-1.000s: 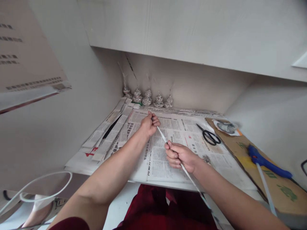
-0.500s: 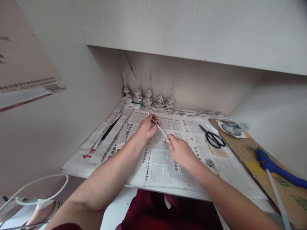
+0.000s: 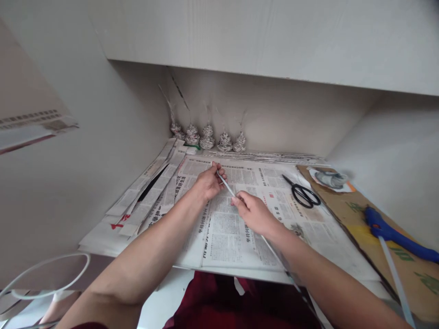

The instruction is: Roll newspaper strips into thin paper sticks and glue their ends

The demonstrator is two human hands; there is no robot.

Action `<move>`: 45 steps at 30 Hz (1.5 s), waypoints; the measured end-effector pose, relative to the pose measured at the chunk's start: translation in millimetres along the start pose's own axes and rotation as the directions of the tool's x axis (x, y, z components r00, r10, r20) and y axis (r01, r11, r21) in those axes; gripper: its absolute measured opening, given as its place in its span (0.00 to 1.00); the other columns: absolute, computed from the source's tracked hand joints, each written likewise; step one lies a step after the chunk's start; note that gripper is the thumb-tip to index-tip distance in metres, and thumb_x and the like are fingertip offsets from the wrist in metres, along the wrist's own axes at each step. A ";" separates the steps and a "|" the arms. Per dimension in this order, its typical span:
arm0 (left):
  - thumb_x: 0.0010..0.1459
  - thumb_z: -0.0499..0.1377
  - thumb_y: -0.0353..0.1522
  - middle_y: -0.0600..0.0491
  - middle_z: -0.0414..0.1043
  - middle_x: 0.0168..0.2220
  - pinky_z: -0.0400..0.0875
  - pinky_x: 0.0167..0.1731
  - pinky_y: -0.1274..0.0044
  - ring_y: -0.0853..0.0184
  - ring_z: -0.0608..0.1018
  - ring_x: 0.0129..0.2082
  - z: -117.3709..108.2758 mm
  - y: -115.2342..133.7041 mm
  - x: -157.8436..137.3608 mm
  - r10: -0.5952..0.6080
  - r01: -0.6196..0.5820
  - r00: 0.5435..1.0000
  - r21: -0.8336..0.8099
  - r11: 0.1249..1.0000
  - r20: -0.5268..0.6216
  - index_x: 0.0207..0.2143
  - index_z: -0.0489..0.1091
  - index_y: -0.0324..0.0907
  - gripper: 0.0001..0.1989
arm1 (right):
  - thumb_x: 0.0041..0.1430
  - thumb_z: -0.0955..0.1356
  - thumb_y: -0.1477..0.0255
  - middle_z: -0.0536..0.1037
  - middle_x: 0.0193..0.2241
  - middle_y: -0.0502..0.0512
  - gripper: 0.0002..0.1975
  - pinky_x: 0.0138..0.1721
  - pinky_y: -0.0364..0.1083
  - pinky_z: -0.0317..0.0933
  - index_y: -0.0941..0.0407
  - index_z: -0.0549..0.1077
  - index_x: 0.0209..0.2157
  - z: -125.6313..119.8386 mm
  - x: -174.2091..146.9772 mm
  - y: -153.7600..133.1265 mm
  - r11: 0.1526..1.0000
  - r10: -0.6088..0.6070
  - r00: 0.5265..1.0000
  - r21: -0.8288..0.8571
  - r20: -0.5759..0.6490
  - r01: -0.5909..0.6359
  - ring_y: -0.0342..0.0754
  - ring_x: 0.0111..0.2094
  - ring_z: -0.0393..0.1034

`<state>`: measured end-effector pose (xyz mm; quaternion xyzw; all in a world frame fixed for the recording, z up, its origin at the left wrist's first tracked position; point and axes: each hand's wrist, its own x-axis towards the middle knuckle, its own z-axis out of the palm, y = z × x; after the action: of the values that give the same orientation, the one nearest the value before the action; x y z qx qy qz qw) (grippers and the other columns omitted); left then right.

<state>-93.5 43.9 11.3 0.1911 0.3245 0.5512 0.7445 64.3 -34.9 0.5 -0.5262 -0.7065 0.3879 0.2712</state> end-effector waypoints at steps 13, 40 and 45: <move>0.62 0.48 0.37 0.56 0.59 0.19 0.53 0.11 0.87 0.76 0.66 0.16 0.7 0.2 0.3 -0.018 0.031 0.991 -0.101 0.994 0.133 0.27 0.60 0.38 0.14 | 0.59 0.63 0.59 0.54 0.16 0.41 0.13 0.16 0.39 0.45 0.55 0.61 0.31 -0.1 1.9 7.9 0.480 0.014 0.882 0.771 0.471 -0.419 0.37 0.15 0.48; 0.63 0.47 0.36 0.53 0.64 0.22 0.64 0.15 0.86 0.73 0.72 0.19 0.2 3.5 -0.8 0.067 -0.068 0.997 0.035 0.997 0.038 0.29 0.63 0.37 0.13 | 0.61 0.59 0.61 0.69 0.21 0.48 0.11 0.26 0.44 0.52 0.52 0.64 0.39 -21.4 -55.9 14.0 0.949 0.029 0.996 -0.310 -0.082 -0.053 0.45 0.22 0.63; 0.63 0.44 0.40 0.57 0.61 0.19 0.63 0.14 0.85 0.74 0.69 0.16 1.6 8.4 -1.8 0.067 -0.067 0.998 0.019 0.998 -0.009 0.28 0.60 0.40 0.16 | 0.61 0.59 0.61 0.72 0.26 0.53 0.12 0.30 0.46 0.53 0.54 0.65 0.37 -40.4 -90.9 35.4 0.868 0.022 0.978 -0.482 -0.208 -0.122 0.49 0.28 0.66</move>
<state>-98.5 45.0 18.3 0.2062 0.3265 0.5736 0.7224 142.3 -105.8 -4.5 -0.6394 -0.7315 0.1517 0.1815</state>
